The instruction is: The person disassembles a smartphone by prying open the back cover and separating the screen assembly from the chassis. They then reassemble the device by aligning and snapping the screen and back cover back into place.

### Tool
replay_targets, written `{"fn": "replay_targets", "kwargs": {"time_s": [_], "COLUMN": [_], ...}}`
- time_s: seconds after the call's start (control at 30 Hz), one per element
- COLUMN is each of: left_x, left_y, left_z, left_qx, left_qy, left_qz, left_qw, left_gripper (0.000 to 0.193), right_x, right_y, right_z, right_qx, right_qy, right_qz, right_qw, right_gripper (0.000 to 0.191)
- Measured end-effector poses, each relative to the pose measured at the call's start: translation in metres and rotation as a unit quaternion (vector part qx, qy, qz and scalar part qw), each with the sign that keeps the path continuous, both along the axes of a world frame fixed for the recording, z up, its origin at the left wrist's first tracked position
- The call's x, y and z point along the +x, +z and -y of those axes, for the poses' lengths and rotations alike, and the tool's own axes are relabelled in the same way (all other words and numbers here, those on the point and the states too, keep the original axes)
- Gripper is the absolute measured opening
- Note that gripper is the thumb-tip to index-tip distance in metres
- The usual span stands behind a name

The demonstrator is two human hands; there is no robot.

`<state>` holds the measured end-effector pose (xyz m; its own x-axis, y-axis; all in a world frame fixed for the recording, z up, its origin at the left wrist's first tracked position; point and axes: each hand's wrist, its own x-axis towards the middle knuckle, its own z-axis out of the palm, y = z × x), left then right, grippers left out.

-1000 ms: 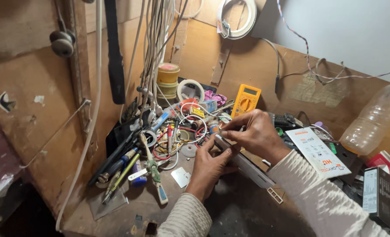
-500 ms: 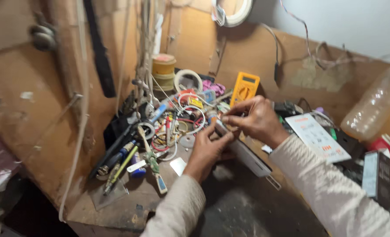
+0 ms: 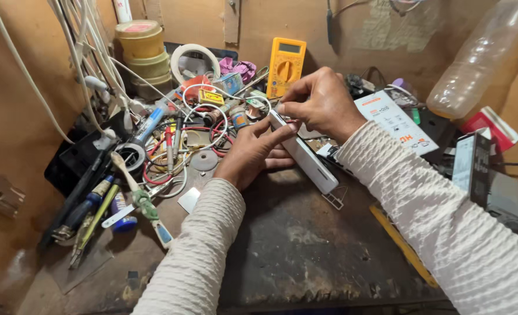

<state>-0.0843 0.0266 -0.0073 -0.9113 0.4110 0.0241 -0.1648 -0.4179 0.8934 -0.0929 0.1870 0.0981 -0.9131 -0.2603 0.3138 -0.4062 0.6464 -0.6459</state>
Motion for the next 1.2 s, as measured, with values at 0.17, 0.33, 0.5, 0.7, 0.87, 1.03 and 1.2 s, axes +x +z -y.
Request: {"fn": "replay_targets", "kwargs": {"time_s": [0.17, 0.33, 0.5, 0.7, 0.87, 1.03, 1.2], "left_x": [0.001, -0.002, -0.002, 0.002, 0.007, 0.010, 0.011], "left_y": [-0.011, -0.018, -0.018, -0.008, 0.000, 0.005, 0.004], "left_z": [0.003, 0.003, -0.001, 0.001, 0.005, 0.006, 0.006], "left_qx": [0.076, 0.105, 0.094, 0.076, 0.063, 0.068, 0.066], "left_qy": [-0.028, -0.025, -0.004, 0.010, 0.007, 0.002, 0.003], "left_qz": [0.008, 0.000, -0.002, 0.003, 0.017, 0.022, 0.019], "left_qw": [0.997, 0.994, 0.996, 0.997, 0.998, 0.997, 0.998], "left_gripper": [0.045, 0.044, 0.047, 0.051, 0.048, 0.048, 0.046], "right_x": [-0.003, -0.003, -0.005, -0.014, -0.015, -0.012, -0.008], "right_y": [0.000, 0.002, -0.001, -0.005, -0.004, -0.003, 0.000], "right_z": [0.011, 0.014, 0.006, 0.003, 0.007, 0.008, 0.009], "right_qx": [0.079, 0.114, 0.090, 0.033, 0.008, -0.047, -0.086], "right_qy": [0.039, 0.036, 0.019, 0.031, -0.026, -0.014, -0.036], "right_qz": [-0.070, -0.090, -0.054, 0.002, 0.084, 0.136, 0.196], "right_qw": [0.994, 0.989, 0.994, 0.999, 0.996, 0.990, 0.976], "right_gripper": [0.018, 0.020, 0.022, 0.024, 0.023, 0.021, 0.019]}}
